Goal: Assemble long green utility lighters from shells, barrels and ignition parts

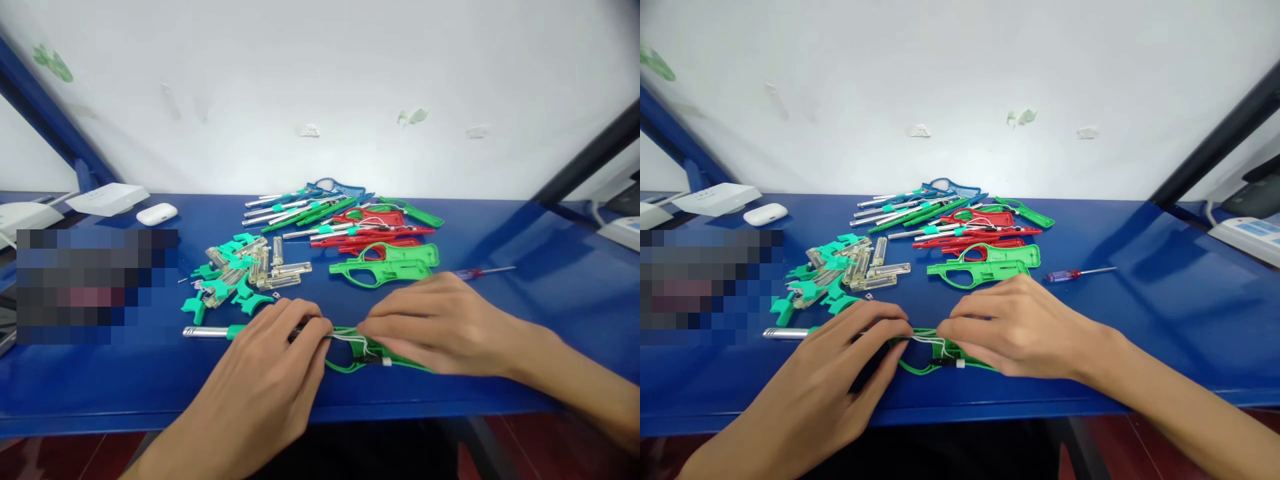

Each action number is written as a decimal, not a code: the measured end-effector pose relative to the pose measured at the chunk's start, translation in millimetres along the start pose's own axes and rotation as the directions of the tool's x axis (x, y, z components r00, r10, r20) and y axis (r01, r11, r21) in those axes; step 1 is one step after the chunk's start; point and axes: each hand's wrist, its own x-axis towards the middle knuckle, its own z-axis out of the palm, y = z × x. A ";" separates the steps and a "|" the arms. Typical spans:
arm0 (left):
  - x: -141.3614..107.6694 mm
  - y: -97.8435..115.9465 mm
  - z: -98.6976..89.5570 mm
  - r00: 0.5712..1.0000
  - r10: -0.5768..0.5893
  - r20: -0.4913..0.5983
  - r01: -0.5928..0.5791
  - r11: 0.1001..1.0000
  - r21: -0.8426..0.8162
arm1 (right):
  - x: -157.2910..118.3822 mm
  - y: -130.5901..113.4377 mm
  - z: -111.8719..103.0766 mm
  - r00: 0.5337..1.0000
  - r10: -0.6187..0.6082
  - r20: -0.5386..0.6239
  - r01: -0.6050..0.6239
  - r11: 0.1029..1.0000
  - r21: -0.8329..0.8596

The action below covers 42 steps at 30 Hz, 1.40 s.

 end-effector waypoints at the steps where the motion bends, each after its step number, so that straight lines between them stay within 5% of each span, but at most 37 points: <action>1: -0.2 0.0 0.0 1.000 -0.006 0.000 0.006 1.000 0.001 | 0.3 -0.2 -0.4 1.000 -0.007 -0.013 0.007 1.000 -0.001; 42: -3.6 -2.8 -0.8 1.000 -0.013 0.001 0.013 1.000 -0.028 | -0.2 -1.6 -2.2 0.999 -0.003 0.052 0.003 1.000 0.003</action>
